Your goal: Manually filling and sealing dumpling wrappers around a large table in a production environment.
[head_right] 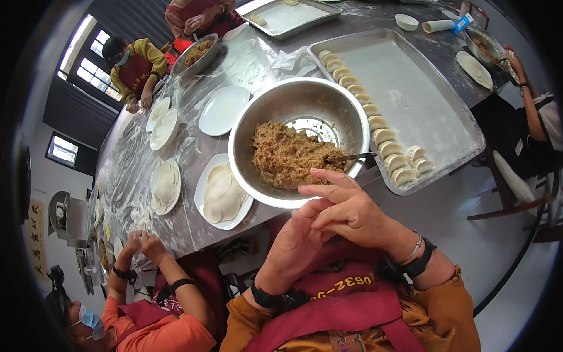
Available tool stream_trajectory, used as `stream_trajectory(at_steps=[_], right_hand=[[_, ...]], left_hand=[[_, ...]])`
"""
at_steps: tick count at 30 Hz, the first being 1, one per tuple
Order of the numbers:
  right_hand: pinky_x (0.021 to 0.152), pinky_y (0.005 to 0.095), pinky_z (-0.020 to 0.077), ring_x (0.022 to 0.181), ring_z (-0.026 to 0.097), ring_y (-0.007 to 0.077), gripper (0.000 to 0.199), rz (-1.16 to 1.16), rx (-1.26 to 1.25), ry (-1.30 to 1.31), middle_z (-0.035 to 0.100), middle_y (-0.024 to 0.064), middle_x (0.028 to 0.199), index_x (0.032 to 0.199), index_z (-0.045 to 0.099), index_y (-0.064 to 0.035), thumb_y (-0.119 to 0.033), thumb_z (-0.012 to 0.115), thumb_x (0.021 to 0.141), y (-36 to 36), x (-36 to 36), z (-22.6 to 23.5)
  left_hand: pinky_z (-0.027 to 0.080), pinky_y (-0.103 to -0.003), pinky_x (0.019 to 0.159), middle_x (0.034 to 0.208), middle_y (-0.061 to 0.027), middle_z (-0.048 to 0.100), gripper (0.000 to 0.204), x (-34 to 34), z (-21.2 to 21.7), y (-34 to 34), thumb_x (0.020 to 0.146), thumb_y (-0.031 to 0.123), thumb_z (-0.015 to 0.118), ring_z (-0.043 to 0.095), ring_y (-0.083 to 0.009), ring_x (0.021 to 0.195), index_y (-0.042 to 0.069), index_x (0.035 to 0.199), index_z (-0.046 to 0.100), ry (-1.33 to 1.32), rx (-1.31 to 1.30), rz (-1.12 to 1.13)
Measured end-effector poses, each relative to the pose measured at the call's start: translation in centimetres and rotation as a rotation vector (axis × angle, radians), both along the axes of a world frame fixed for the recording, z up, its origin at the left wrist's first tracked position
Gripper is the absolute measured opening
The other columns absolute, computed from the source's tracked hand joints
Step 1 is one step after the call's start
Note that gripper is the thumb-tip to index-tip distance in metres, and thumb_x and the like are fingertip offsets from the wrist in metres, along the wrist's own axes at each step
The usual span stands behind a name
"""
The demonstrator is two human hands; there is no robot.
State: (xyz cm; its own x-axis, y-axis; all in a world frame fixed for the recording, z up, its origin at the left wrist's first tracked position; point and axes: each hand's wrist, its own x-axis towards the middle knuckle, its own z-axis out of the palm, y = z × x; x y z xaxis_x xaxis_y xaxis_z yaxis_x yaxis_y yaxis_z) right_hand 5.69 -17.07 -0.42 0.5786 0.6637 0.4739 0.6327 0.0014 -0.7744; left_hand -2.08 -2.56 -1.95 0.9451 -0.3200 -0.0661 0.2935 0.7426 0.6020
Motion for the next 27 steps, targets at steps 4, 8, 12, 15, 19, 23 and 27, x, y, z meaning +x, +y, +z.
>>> stream_trajectory(at_steps=[4,8,12,15,19,23,27], right_hand=[[0.101,0.0439,0.0316,0.125,0.04,0.0321,0.011,0.064,-0.064,-0.051,0.057,0.0079,0.122,0.075,0.07,-0.0116,-0.008,0.073,0.065,-0.5,0.3,-0.1],[0.102,0.0441,0.0304,0.126,0.038,0.0318,0.006,0.046,-0.112,-0.032,0.055,0.007,0.124,0.069,0.069,-0.0125,-0.009,0.072,0.065,-0.1,-0.1,0.5],[0.103,0.0443,0.0289,0.127,0.037,0.0319,0.008,0.119,-0.135,-0.124,0.053,0.0075,0.127,0.073,0.07,-0.014,-0.01,0.072,0.066,-0.7,0.7,0.1],[0.104,0.0446,0.028,0.127,0.037,0.0315,0.016,0.156,-0.148,-0.125,0.05,0.0088,0.13,0.083,0.07,-0.0133,-0.011,0.072,0.067,-1.1,0.8,0.1],[0.102,0.0416,0.0316,0.124,0.041,0.0317,0.036,-0.006,-0.032,0.036,0.048,0.015,0.131,0.103,0.065,-0.008,-0.012,0.073,0.068,-1.7,0.3,0.8],[0.096,0.0388,0.0394,0.115,0.05,0.0326,0.04,-0.191,0.005,0.01,0.051,0.0195,0.125,0.107,0.062,-0.0044,-0.009,0.074,0.068,-2.1,-0.8,0.7],[0.093,0.0371,0.042,0.112,0.052,0.0314,0.032,-0.226,0.072,0.048,0.053,0.0184,0.121,0.101,0.063,-0.0053,-0.005,0.07,0.07,-2.2,-1.3,1.9]], left_hand=[[0.036,-0.033,0.097,0.121,-0.0106,0.047,0.065,0.0,-0.2,0.3,0.092,0.052,0.041,0.046,-0.0184,0.114,-0.003,0.127,0.038,-0.036,0.042,-0.058],[0.037,-0.033,0.098,0.122,-0.0114,0.046,0.063,0.1,-0.9,0.2,0.093,0.049,0.042,0.047,-0.0199,0.114,-0.004,0.127,0.038,0.001,0.034,-0.068],[0.038,-0.033,0.097,0.122,-0.0114,0.046,0.06,0.4,-0.5,-0.1,0.093,0.046,0.043,0.046,-0.02,0.114,-0.004,0.127,0.038,-0.018,0.035,-0.044],[0.038,-0.033,0.098,0.124,-0.0113,0.045,0.059,0.3,-0.6,0.1,0.094,0.045,0.043,0.045,-0.0204,0.116,-0.004,0.127,0.038,-0.011,0.064,-0.085],[0.034,-0.034,0.102,0.127,-0.0142,0.043,0.06,0.8,0.8,-0.1,0.094,0.045,0.042,0.043,-0.0222,0.12,-0.002,0.131,0.032,-0.037,-0.02,-0.045],[0.032,-0.037,0.104,0.137,-0.0176,0.036,0.078,1.3,2.9,-0.2,0.088,0.057,0.042,0.039,-0.0246,0.125,0.003,0.14,0.021,-0.039,-0.015,-0.012],[0.031,-0.04,0.104,0.14,-0.0218,0.032,0.083,1.8,4.3,-0.8,0.086,0.062,0.039,0.037,-0.0275,0.127,0.003,0.14,0.021,-0.079,0.03,-0.01]])
